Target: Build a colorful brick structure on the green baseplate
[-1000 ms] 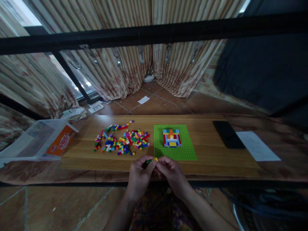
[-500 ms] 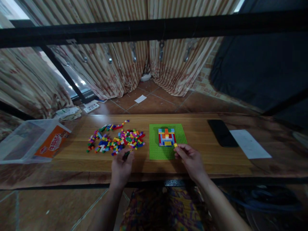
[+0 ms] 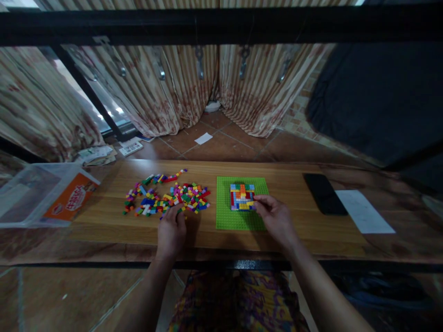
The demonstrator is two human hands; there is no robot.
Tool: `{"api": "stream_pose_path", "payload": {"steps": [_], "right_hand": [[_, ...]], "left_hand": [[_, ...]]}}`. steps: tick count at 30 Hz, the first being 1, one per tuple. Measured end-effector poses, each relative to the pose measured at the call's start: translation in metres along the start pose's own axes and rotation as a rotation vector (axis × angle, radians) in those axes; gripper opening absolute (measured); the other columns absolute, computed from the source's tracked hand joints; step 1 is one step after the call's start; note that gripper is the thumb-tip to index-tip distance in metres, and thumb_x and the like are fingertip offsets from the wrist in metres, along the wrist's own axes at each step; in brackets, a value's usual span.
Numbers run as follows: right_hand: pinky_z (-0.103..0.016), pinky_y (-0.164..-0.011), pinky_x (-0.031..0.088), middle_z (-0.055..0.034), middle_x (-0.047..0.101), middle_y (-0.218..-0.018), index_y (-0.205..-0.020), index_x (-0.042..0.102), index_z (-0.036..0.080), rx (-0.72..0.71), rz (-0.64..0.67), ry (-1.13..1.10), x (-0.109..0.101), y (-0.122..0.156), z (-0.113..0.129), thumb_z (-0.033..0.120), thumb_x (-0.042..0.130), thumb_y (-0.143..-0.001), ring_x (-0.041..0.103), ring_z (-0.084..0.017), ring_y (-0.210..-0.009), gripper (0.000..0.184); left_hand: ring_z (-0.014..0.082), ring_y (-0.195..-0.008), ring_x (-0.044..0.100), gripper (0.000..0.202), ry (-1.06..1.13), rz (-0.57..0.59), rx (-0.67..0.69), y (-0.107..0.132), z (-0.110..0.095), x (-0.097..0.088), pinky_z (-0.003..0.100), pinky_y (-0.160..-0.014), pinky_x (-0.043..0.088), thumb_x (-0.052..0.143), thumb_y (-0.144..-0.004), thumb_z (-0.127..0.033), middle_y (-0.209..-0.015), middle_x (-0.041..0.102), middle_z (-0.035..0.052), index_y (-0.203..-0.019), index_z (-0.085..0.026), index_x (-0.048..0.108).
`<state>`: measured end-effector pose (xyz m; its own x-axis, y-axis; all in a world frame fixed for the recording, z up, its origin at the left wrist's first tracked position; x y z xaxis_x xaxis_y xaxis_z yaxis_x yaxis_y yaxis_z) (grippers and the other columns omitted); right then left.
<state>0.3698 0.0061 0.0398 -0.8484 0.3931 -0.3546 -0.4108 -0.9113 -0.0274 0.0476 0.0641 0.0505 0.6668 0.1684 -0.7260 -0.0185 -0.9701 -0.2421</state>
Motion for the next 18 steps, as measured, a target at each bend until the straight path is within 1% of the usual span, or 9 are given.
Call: {"api": "stream_pose_path", "payload": {"steps": [3,5,9,13,16,18], "right_hand": [[-0.035,-0.072,0.049,-0.0047,0.071,-0.082,-0.090,0.069,0.020,0.001,0.018,0.014,0.000,-0.004,0.002,0.046,0.063,-0.079,0.062,-0.019,-0.073,0.029],[-0.034,-0.071,0.048,-0.0047,0.070,-0.082,-0.089,0.069,0.020,-0.006,0.019,0.018,-0.001,-0.004,0.004,0.046,0.063,-0.079,0.062,-0.019,-0.072,0.029],[-0.034,-0.069,0.048,-0.0061,0.072,-0.086,-0.092,0.071,0.020,-0.003,0.014,0.013,-0.001,-0.001,0.006,0.048,0.064,-0.079,0.062,-0.019,-0.073,0.032],[-0.035,-0.069,0.049,-0.0050,0.073,-0.084,-0.093,0.072,0.021,0.015,0.024,0.012,0.004,0.009,0.012,0.048,0.063,-0.080,0.063,-0.020,-0.072,0.031],[-0.037,-0.079,0.049,-0.0052,0.074,-0.092,-0.093,0.073,0.023,-0.024,0.077,0.007,0.019,0.021,0.026,0.045,0.062,-0.082,0.066,-0.022,-0.084,0.027],[-0.037,-0.083,0.049,-0.0054,0.073,-0.098,-0.094,0.073,0.024,-0.091,0.151,0.021,0.038,0.030,0.039,0.043,0.060,-0.085,0.066,-0.023,-0.091,0.024]], "left_hand": [[0.0245,-0.088,0.067,0.032,0.023,0.012,-0.043,-0.001,0.001,0.000,0.039,-0.087,0.052,0.042,-0.085,-0.021,-0.101,0.071,0.0120,-0.107,-0.016,0.065],[0.0231,-0.083,0.068,0.032,0.044,0.009,-0.062,-0.001,0.001,0.000,0.038,-0.085,0.053,0.041,-0.086,-0.020,-0.101,0.071,0.0115,-0.107,-0.016,0.065],[0.0216,-0.083,0.067,0.030,0.100,-0.018,-0.052,0.000,0.003,-0.001,0.037,-0.083,0.053,0.041,-0.086,-0.019,-0.104,0.070,0.0108,-0.105,-0.017,0.064],[0.0194,-0.080,0.067,0.029,0.162,-0.038,-0.057,0.004,0.004,-0.004,0.036,-0.081,0.054,0.042,-0.086,-0.017,-0.105,0.069,0.0107,-0.107,-0.016,0.063],[0.0175,-0.076,0.066,0.029,0.205,-0.060,-0.085,0.008,0.006,-0.008,0.033,-0.076,0.055,0.042,-0.088,-0.017,-0.106,0.068,0.0104,-0.108,-0.016,0.063],[0.0168,-0.074,0.066,0.029,0.217,-0.084,-0.108,0.012,0.008,-0.013,0.032,-0.074,0.055,0.042,-0.088,-0.018,-0.104,0.068,0.0100,-0.109,-0.016,0.063]]}}
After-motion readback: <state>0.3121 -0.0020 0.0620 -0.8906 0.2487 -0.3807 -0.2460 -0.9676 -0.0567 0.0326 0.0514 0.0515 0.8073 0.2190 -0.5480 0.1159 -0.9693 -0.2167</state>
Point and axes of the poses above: each hand's wrist, its own y-axis away from the middle knuckle, its own x-axis out of the palm, z = x × y, the point moved 8 cm from there along -y, towards the middle knuckle
